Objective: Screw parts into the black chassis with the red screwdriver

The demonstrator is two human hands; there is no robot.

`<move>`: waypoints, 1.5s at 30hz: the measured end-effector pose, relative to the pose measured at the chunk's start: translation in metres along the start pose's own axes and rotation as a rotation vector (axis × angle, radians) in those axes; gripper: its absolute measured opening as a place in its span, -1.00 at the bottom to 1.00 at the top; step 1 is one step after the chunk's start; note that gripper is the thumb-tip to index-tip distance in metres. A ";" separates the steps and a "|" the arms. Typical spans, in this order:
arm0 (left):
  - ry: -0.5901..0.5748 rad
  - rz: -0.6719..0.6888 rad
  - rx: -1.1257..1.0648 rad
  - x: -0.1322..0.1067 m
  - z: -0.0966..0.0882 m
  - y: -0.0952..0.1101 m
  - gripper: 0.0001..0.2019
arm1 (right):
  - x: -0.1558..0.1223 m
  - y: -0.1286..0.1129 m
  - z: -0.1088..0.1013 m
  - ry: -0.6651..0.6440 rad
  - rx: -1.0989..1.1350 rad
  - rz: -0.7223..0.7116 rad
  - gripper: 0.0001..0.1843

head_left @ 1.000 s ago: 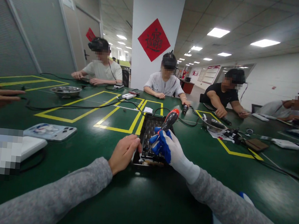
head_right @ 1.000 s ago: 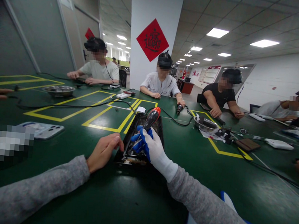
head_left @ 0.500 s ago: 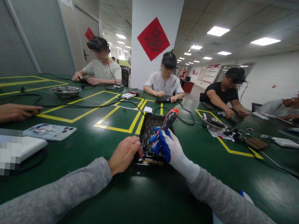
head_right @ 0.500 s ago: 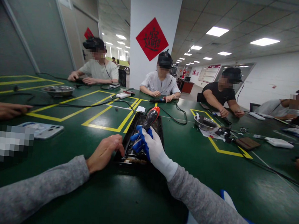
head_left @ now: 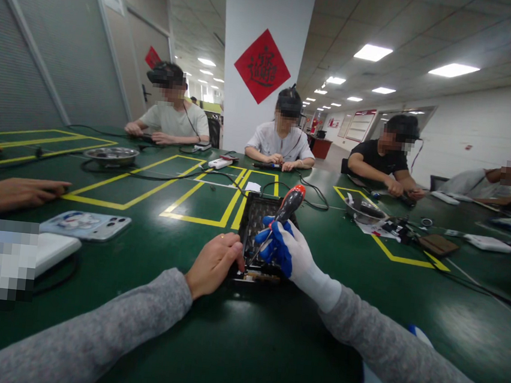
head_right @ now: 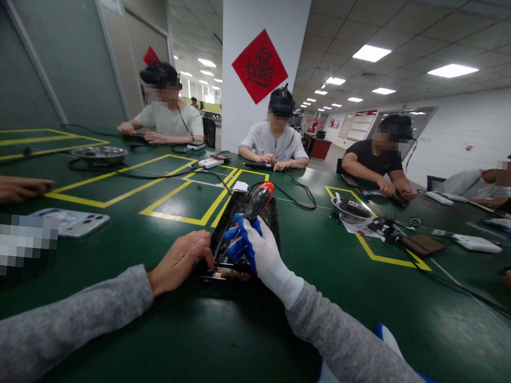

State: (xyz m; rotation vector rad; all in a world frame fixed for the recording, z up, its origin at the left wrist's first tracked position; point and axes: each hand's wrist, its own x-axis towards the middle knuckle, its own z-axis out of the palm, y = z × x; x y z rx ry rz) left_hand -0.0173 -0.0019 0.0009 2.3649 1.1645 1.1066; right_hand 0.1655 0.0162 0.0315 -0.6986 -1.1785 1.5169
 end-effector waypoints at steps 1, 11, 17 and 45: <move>0.002 -0.003 -0.001 0.000 0.000 0.000 -0.38 | 0.000 0.000 0.000 0.006 0.004 -0.002 -0.67; 0.046 -0.075 -0.026 0.012 0.002 0.001 -0.66 | 0.001 0.000 0.001 0.047 0.020 -0.048 -0.68; -0.097 -0.118 -0.185 0.023 0.006 -0.004 -0.74 | 0.001 0.001 0.002 0.071 -0.031 -0.088 -0.67; -0.153 -0.056 -0.263 0.015 0.003 0.001 -0.77 | 0.000 -0.001 0.002 0.084 -0.019 -0.047 -0.57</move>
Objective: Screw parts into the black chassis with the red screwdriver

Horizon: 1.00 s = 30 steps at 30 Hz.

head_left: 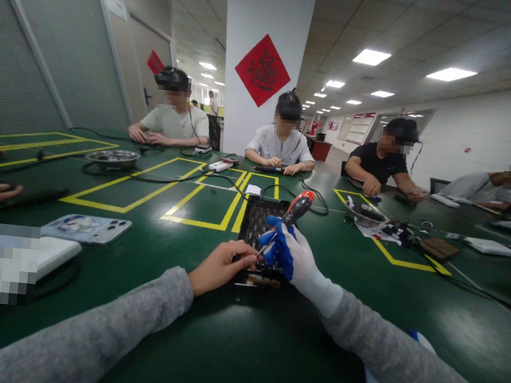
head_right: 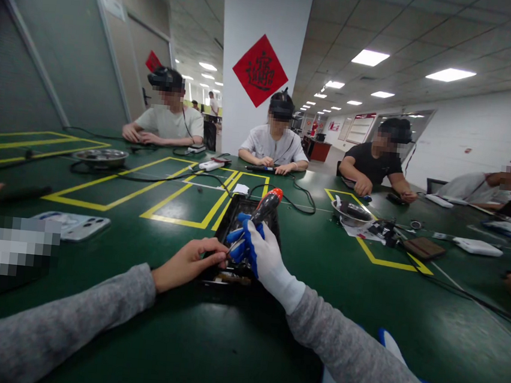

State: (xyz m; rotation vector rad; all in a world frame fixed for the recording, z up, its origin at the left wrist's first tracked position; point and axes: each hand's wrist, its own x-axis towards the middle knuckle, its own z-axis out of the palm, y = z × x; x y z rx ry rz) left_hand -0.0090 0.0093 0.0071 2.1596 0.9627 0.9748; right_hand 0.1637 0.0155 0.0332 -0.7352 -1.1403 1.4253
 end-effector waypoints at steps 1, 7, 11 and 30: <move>0.005 -0.008 0.016 0.000 0.000 0.000 -0.77 | 0.000 0.000 0.000 0.008 -0.005 -0.005 -0.57; 0.019 -0.074 0.028 0.000 0.001 -0.005 -0.77 | -0.002 -0.003 0.001 -0.009 -0.033 -0.034 -0.58; -0.005 -0.020 0.014 0.001 -0.001 -0.003 -0.80 | -0.001 -0.003 0.000 -0.010 0.035 0.014 -0.58; 0.030 -0.031 0.026 0.000 0.000 -0.004 -0.78 | -0.002 0.001 0.000 -0.070 -0.008 -0.053 -0.60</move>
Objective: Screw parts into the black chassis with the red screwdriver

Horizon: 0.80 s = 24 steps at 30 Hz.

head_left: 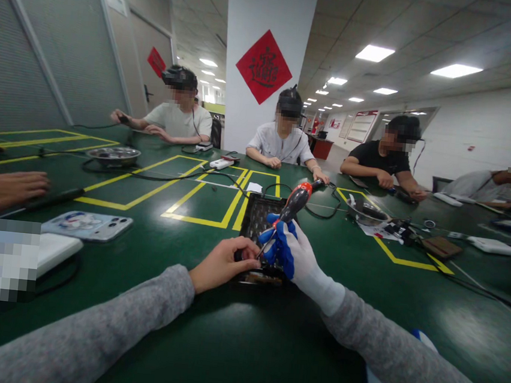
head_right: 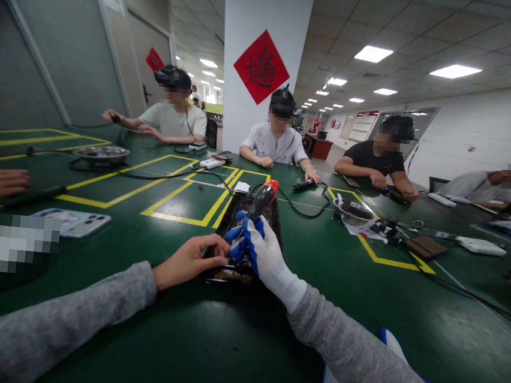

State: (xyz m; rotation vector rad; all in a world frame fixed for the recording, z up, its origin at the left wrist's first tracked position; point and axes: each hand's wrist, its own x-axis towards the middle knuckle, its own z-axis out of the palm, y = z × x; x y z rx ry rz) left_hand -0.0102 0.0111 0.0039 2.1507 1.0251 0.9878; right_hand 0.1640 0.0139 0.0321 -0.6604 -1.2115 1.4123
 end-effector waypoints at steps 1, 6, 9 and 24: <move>0.001 0.001 -0.008 0.000 0.000 0.000 -0.79 | 0.000 0.000 0.000 0.001 -0.003 0.004 -0.59; -0.082 0.087 0.006 0.001 -0.003 0.003 -0.75 | 0.000 0.000 -0.001 0.010 0.025 0.046 -0.58; -0.035 0.063 0.006 0.000 -0.002 0.003 -0.78 | 0.000 0.000 -0.001 0.028 0.007 0.026 -0.60; -0.028 0.018 0.034 0.000 0.000 0.001 -0.80 | 0.001 0.000 0.001 0.002 0.038 0.038 -0.67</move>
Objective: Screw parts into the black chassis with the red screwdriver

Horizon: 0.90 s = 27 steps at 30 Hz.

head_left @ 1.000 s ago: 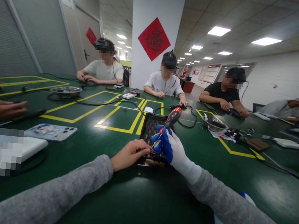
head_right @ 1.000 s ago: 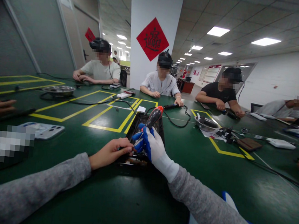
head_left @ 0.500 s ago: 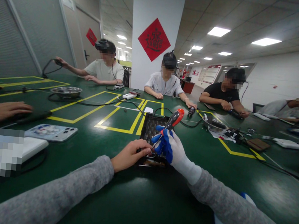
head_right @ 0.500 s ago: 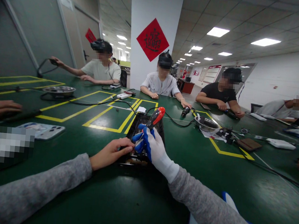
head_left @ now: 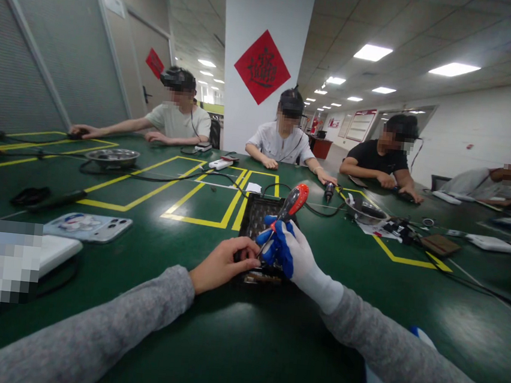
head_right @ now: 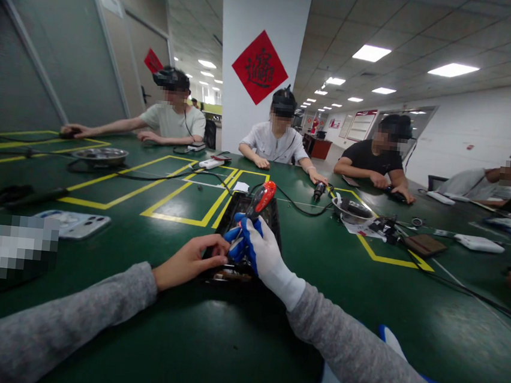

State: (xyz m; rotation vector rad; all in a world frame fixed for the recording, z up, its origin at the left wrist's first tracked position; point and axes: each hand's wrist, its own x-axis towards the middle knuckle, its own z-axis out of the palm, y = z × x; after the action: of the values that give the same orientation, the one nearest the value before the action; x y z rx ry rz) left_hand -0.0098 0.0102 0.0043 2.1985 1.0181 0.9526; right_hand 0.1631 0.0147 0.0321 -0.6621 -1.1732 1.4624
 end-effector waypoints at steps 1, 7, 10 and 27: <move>0.008 -0.009 -0.004 0.000 0.000 -0.001 -0.80 | -0.001 -0.001 0.001 -0.004 -0.001 0.006 -0.67; -0.033 0.092 -0.018 0.001 -0.002 0.000 -0.78 | -0.001 0.000 0.000 -0.008 0.008 0.022 -0.62; -0.028 0.084 -0.012 0.001 -0.002 0.002 -0.77 | 0.000 0.001 -0.001 0.013 -0.002 -0.008 -0.63; -0.012 0.006 0.038 0.000 0.000 0.000 -0.78 | -0.001 -0.003 0.000 0.053 -0.028 -0.012 -0.62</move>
State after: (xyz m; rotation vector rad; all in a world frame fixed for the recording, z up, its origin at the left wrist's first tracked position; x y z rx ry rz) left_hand -0.0101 0.0102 0.0047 2.2369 1.0329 0.9289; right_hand 0.1648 0.0137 0.0342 -0.7083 -1.1570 1.4127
